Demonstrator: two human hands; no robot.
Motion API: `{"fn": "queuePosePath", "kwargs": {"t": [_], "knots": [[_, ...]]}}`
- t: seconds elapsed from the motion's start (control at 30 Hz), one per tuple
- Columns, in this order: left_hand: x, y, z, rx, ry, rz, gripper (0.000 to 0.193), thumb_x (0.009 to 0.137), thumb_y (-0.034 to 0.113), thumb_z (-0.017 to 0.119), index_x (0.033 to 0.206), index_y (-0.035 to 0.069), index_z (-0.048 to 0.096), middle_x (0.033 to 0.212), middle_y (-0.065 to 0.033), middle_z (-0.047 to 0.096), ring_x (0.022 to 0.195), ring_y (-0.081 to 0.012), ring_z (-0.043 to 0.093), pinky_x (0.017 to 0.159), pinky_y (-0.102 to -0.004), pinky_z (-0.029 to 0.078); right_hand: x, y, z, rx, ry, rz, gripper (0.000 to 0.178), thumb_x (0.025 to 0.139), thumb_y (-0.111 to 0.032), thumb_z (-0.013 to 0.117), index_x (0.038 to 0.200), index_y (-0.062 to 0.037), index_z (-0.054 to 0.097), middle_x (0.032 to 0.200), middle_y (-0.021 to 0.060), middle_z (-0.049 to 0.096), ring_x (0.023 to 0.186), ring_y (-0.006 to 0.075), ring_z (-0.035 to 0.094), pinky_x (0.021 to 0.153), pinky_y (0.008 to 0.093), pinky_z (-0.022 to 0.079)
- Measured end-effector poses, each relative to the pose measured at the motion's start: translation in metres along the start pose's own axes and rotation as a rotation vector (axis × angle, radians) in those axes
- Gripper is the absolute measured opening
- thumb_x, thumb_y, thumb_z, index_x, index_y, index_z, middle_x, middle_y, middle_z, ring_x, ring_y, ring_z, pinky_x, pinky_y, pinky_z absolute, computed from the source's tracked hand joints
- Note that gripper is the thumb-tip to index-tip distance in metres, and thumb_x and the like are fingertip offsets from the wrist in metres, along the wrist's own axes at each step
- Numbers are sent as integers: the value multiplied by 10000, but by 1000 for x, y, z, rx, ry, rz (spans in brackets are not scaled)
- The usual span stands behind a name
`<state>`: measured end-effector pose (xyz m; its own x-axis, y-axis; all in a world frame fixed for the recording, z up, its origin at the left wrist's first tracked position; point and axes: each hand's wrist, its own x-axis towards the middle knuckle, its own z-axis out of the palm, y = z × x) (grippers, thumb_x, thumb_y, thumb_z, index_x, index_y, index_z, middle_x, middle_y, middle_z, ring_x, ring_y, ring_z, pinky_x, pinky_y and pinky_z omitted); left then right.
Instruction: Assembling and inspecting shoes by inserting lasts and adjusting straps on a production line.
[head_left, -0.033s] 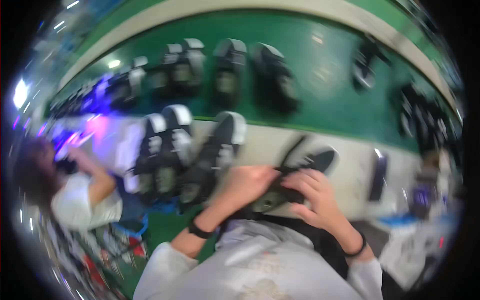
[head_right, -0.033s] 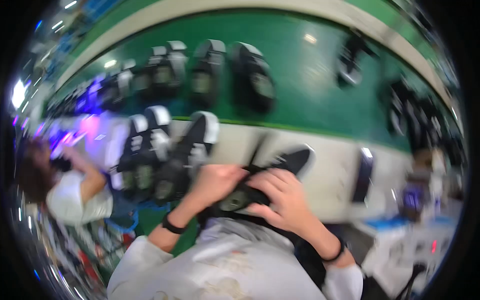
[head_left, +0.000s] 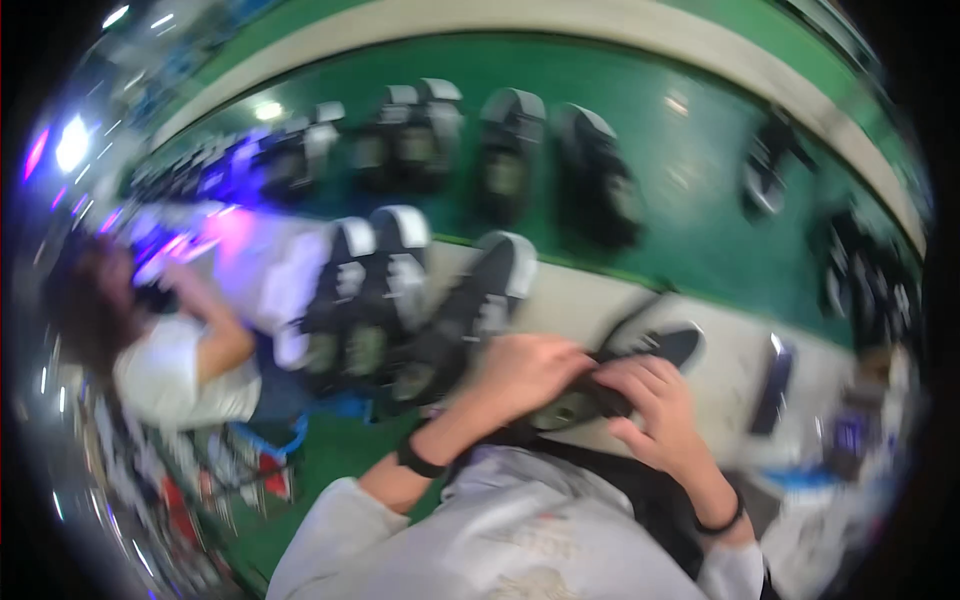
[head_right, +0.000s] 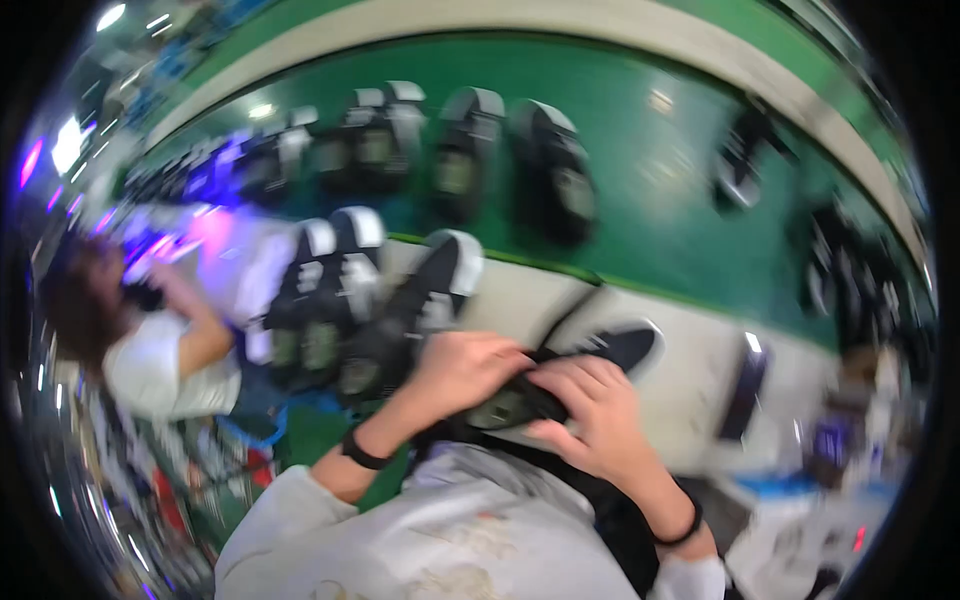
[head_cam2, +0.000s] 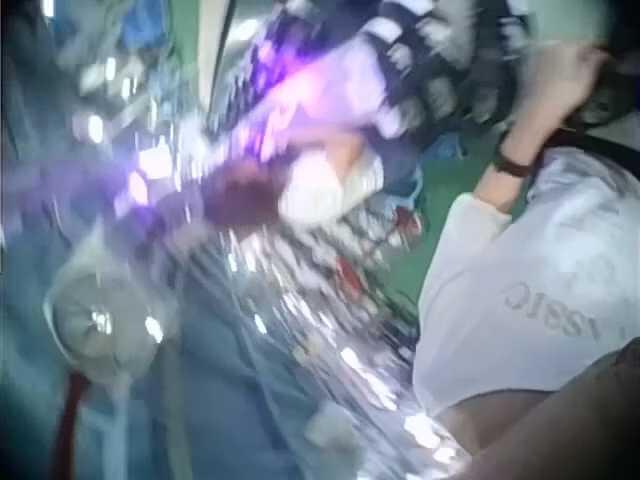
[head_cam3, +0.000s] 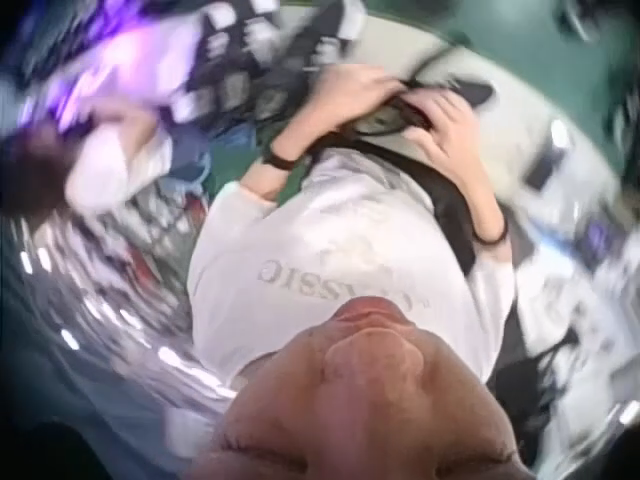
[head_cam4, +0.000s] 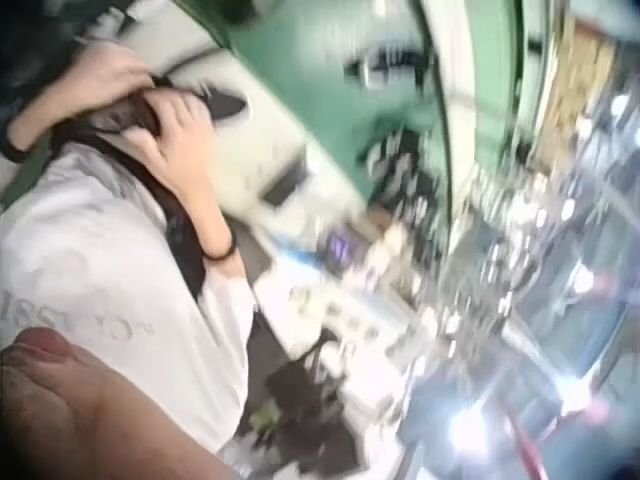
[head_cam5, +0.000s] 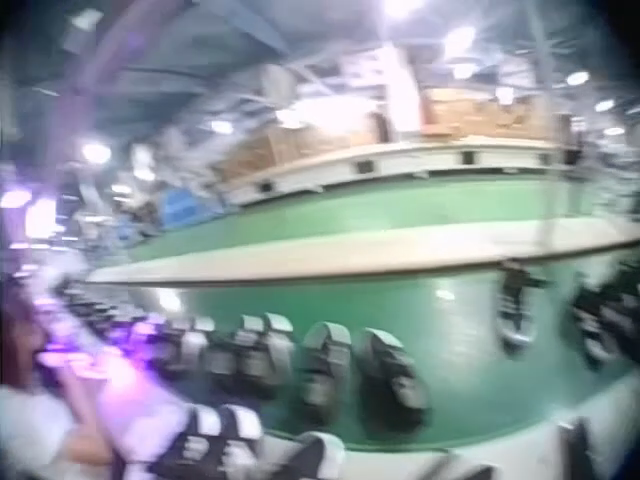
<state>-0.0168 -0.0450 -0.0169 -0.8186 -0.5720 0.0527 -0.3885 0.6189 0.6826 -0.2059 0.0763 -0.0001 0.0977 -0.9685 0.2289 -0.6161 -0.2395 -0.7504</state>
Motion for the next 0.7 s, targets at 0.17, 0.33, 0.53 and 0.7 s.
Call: {"fn": "queuePosePath", "kwargs": {"t": [0.17,0.33,0.53,0.7], "knots": [[-45,45,0,-186,56,-108,99,884,142,634,931,56,643,873,-158,666,708,-328,670,607,-419,522,12,13,-31,-62,-375,130,685,740,-526,751,1175,-4,660,1146,170,655,1067,382,607,922,441,470],[-89,63,26,-339,-60,-40,327,843,-16,571,1167,-11,530,1468,-305,321,738,-399,669,651,-452,534,25,10,-39,0,-510,70,735,559,-252,909,1210,-28,651,1141,167,665,1061,340,639,928,404,495],[-92,49,60,-306,154,86,386,796,-92,542,1180,-56,519,1534,-276,292,842,-389,689,726,-407,566,29,9,-36,-64,-459,38,777,459,-153,925,1182,-25,668,1104,145,686,1012,314,659,880,381,524],[-85,48,57,-258,249,190,426,761,-103,550,1181,-36,532,1462,-253,430,839,-396,693,752,-395,588,26,14,-35,-61,-423,74,752,430,-160,924,1134,-31,693,1036,141,703,942,310,681,835,369,543]]}}
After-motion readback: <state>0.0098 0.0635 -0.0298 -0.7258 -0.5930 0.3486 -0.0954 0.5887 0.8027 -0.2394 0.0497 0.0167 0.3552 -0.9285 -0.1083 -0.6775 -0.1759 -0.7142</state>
